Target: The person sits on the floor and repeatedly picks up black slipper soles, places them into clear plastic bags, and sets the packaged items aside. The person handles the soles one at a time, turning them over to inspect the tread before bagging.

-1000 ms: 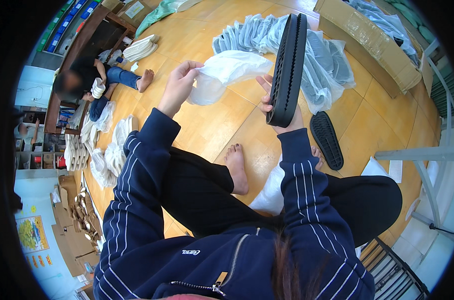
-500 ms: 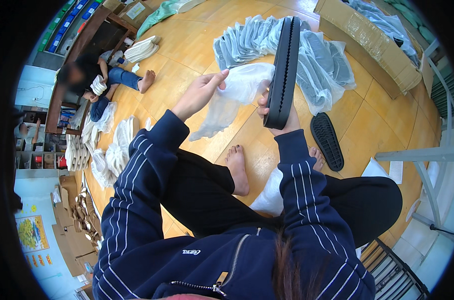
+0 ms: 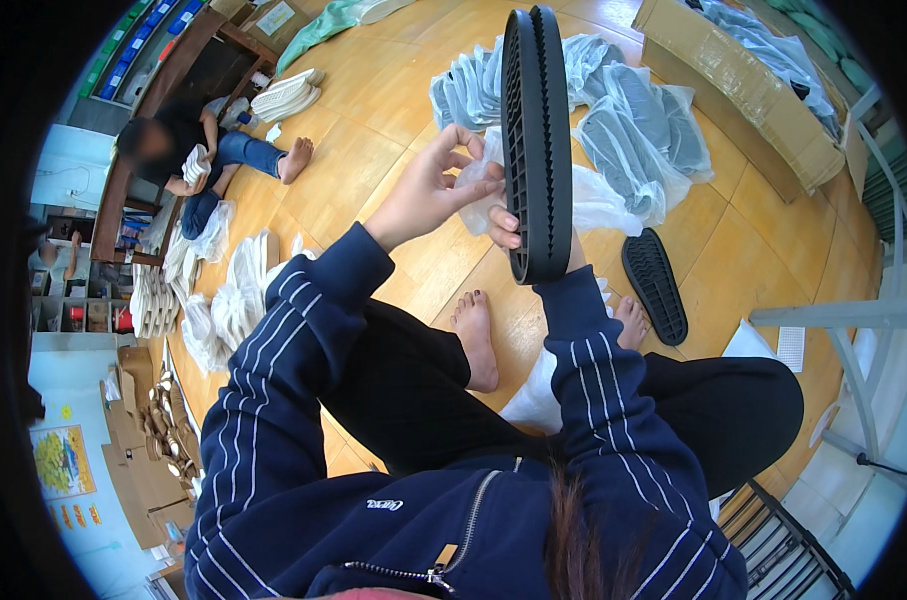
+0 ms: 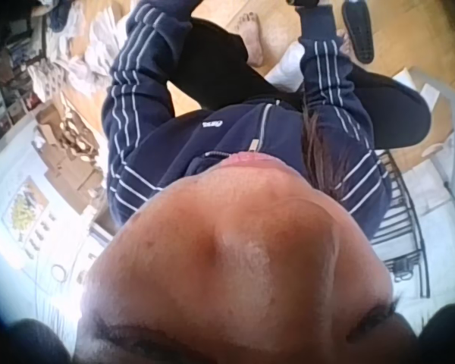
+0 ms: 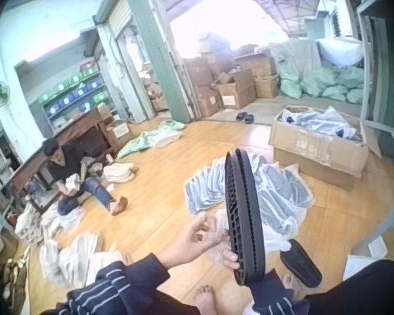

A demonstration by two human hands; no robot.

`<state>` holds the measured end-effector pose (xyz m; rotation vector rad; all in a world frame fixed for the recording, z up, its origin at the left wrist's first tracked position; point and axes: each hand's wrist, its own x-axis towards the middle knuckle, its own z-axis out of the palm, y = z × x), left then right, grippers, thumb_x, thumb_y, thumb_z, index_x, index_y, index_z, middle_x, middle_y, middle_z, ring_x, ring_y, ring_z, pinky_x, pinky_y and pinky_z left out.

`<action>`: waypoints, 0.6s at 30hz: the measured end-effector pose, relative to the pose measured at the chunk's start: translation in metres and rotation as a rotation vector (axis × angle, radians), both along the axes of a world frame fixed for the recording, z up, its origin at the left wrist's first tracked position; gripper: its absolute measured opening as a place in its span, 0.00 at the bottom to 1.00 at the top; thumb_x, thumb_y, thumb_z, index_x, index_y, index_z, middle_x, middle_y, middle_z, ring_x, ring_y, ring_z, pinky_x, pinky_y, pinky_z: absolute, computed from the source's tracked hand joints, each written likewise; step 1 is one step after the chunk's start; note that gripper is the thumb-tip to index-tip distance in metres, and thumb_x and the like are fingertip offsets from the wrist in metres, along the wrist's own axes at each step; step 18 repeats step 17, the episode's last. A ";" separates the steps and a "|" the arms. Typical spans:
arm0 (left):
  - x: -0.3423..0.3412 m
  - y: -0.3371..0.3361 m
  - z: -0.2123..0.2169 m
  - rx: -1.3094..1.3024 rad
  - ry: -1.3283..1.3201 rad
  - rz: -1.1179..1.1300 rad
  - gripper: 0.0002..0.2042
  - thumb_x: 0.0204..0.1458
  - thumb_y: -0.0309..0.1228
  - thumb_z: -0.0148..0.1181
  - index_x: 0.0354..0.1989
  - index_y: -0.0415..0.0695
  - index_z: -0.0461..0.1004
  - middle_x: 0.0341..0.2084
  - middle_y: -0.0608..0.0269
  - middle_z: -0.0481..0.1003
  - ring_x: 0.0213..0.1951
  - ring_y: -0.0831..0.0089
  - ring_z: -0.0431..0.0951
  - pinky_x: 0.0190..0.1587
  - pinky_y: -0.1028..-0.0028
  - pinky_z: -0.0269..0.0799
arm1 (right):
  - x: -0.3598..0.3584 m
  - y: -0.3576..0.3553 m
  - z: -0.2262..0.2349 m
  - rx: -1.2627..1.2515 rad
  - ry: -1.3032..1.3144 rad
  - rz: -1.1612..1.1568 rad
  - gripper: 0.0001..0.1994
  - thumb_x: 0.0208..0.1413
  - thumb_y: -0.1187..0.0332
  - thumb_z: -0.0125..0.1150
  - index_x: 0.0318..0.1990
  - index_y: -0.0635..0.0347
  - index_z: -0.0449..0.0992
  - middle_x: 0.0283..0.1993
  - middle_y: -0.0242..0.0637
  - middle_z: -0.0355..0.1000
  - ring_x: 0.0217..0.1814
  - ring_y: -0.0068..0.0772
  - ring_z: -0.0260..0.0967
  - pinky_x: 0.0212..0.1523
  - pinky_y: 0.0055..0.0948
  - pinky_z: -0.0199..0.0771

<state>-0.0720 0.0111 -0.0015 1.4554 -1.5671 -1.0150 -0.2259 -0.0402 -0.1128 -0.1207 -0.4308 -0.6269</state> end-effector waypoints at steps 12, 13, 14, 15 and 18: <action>0.071 0.007 -0.001 -0.085 -0.695 0.095 0.16 0.45 0.22 0.56 0.41 0.49 0.82 0.49 0.60 0.74 0.37 0.69 0.74 0.39 0.73 0.71 | -0.030 0.001 0.027 -0.060 0.916 -0.396 0.22 0.64 0.49 0.53 0.51 0.61 0.73 0.40 0.32 0.75 0.38 0.23 0.74 0.39 0.23 0.75; 0.068 0.004 0.001 -0.051 -0.681 0.101 0.16 0.45 0.22 0.56 0.42 0.49 0.82 0.49 0.60 0.74 0.37 0.69 0.74 0.40 0.73 0.72 | -0.025 0.003 0.029 -0.134 0.960 -0.483 0.22 0.65 0.52 0.54 0.54 0.62 0.70 0.45 0.32 0.74 0.42 0.24 0.73 0.44 0.23 0.74; 0.066 0.002 0.002 -0.017 -0.666 0.106 0.16 0.45 0.22 0.56 0.43 0.48 0.82 0.49 0.60 0.74 0.37 0.68 0.74 0.40 0.72 0.72 | -0.020 0.005 0.030 -0.209 1.004 -0.571 0.22 0.65 0.55 0.54 0.57 0.63 0.68 0.50 0.33 0.72 0.47 0.25 0.72 0.48 0.23 0.73; 0.065 -0.001 0.002 0.035 -0.601 0.161 0.16 0.45 0.24 0.57 0.44 0.47 0.81 0.51 0.58 0.74 0.42 0.66 0.74 0.46 0.70 0.71 | -0.018 0.006 0.027 -0.373 1.086 -0.716 0.24 0.64 0.56 0.57 0.59 0.66 0.67 0.53 0.34 0.72 0.49 0.25 0.72 0.51 0.23 0.71; 0.075 -0.001 0.006 0.148 -0.484 0.286 0.18 0.45 0.27 0.59 0.47 0.45 0.80 0.56 0.56 0.72 0.53 0.62 0.74 0.56 0.66 0.70 | -0.017 0.002 0.021 -0.847 1.415 -0.982 0.29 0.59 0.57 0.64 0.62 0.66 0.64 0.55 0.36 0.71 0.54 0.27 0.69 0.56 0.25 0.67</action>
